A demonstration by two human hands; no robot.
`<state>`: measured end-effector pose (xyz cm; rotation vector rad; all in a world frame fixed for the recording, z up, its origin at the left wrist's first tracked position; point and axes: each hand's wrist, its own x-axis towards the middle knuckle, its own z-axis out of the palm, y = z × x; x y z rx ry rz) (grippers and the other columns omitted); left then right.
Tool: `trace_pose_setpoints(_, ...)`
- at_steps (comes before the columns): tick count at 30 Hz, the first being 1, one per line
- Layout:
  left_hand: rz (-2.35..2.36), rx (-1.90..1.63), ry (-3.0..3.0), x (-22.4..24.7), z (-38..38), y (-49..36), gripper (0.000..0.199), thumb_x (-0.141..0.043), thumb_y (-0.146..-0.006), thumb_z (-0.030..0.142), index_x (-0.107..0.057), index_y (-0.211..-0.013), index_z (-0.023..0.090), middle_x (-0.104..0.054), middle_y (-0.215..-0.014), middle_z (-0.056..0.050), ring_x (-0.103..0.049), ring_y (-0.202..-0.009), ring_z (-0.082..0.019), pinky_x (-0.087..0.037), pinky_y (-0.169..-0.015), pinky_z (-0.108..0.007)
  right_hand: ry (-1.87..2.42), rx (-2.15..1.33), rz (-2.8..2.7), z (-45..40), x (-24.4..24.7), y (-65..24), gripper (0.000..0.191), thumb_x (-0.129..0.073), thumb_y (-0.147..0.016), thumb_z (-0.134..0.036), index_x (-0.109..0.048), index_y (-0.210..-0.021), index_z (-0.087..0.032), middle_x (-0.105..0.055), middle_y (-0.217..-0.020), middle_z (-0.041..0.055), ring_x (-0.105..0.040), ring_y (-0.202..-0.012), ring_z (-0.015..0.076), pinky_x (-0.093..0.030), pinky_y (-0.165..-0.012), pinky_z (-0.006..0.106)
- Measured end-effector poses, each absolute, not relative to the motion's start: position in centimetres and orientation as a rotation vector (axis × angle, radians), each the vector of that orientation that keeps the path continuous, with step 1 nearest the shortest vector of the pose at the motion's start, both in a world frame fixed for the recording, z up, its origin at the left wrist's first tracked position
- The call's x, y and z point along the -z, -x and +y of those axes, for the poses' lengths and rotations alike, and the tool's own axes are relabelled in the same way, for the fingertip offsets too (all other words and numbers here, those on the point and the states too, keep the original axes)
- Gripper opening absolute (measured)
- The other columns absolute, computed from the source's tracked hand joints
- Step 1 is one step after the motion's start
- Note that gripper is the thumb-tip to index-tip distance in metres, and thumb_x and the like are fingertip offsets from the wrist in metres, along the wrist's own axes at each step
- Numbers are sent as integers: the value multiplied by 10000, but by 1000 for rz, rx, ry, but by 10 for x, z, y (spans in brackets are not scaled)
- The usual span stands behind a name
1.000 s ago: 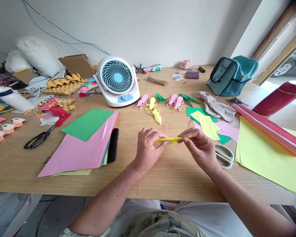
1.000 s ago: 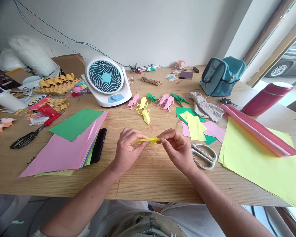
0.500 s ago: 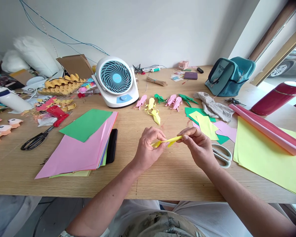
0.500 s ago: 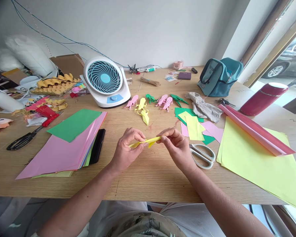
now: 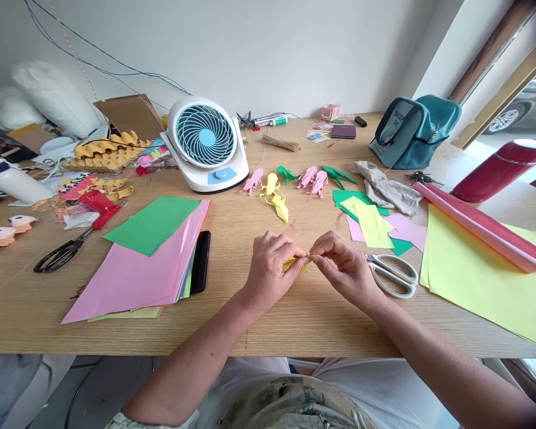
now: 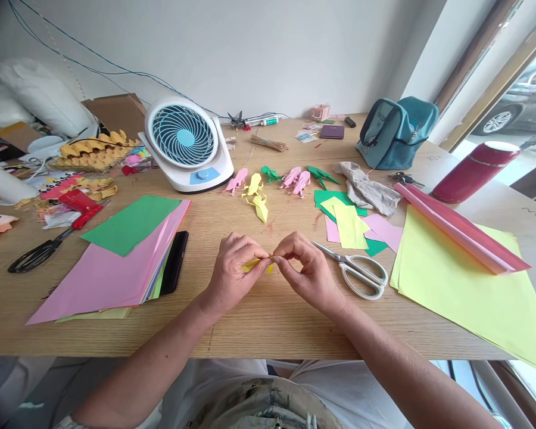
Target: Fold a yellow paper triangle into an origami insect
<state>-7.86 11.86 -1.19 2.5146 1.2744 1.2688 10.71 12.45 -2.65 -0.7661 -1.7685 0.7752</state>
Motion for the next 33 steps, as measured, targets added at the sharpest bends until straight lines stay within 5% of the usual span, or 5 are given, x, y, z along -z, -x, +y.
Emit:
trace_pose_setpoints(27, 1221, -1377, -2463, 13, 126, 87, 128, -569, -877, 104, -586, -837, 224, -685, -890, -8, -583, -878, -189, -415, -835, -367, 755, -1022, -1379, 139, 25, -120, 146, -697, -888, -337, -643, -798, -235, -575, -793, 13, -515, -739, 157, -434, -657, 297)
trace_pose_setpoints(33, 1211, -1326, -2473, 14, 124, 82, 18, -654, -902, 239, -664, -888, 234, -714, -896, -16, -591, -871, -196, -415, -833, -372, 764, -982, -1555, 132, 24, -114, 161, -662, -915, -343, -622, -811, -227, -579, -800, 14, -535, -740, 160, -437, -671, 310)
